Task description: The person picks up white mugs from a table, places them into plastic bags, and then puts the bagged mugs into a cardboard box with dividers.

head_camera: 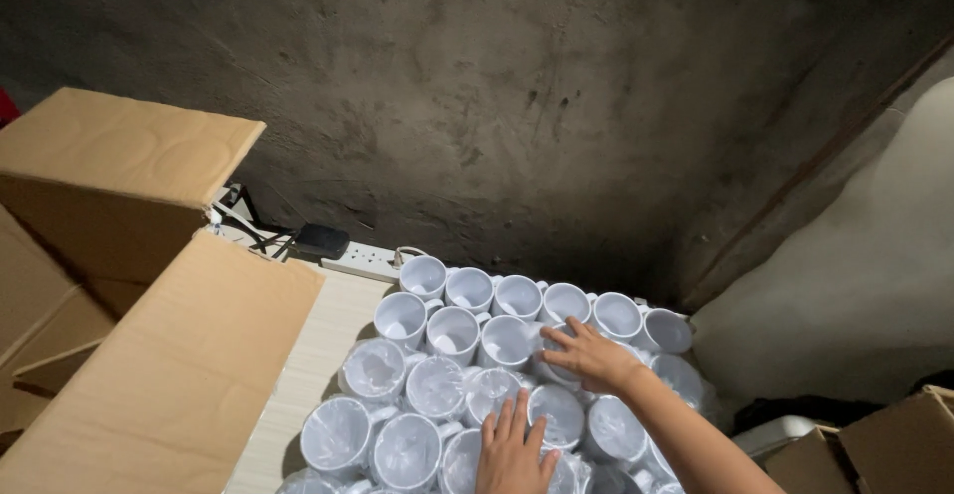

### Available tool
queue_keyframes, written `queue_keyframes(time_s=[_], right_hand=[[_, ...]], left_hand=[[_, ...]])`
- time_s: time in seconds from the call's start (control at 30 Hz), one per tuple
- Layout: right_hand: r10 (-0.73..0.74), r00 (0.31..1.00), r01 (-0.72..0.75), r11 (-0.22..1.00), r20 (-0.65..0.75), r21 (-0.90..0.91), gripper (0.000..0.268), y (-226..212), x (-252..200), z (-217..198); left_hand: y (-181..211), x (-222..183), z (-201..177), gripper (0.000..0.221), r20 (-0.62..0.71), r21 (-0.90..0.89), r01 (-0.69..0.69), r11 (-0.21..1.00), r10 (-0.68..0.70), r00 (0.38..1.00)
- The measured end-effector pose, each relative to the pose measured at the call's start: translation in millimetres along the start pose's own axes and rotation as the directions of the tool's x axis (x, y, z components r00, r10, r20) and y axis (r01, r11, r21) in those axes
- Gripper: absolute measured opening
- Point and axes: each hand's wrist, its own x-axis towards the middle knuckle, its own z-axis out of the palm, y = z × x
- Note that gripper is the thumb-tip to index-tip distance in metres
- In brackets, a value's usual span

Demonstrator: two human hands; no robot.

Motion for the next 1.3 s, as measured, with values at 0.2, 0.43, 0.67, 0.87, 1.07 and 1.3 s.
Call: queue_keyframes(time_s=[0.2,0.43,0.67,0.87,1.07,1.3], right_hand=[[-0.021,0.999,0.019,0.998,0.043,0.060,0.087,9.7,21.4,34.0],[0.045,0.982,-0.066,0.992,0.183,0.111,0.091,2.2,22.6,30.5],[0.145,0.989,-0.148,0.981,0.032,0.124,0.084,-8.1,21.6,58.1],[0.269,0.963,-0.269,0.963,0.012,-0.004,0.076,-32.4,12.6,77.1],[0.440,0.835,-0.271,0.852,-0.332,0.449,0.068,-110.6,-10.2,149.9],[0.759,0.551,-0.284,0.562,-0.347,0.777,0.056,-167.0,-14.2,214.5]], left_hand=[[-12.8,2.4,19.4,0.060,-0.034,0.003,-0.038,0.999,0.038,0.999],[-4.2,-1.9,7.1,0.060,-0.054,-0.015,-0.041,0.999,0.040,0.998],[1.4,-2.3,-2.4,0.060,-0.037,-0.006,-0.027,1.000,0.026,0.999],[0.4,-2.8,2.4,0.060,-0.062,0.007,-0.034,0.999,0.034,0.997],[0.4,0.7,3.8,0.051,0.043,0.107,0.025,0.994,-0.030,0.999],[10.5,-3.7,-14.9,0.044,0.031,0.040,0.015,0.999,-0.016,0.999]])
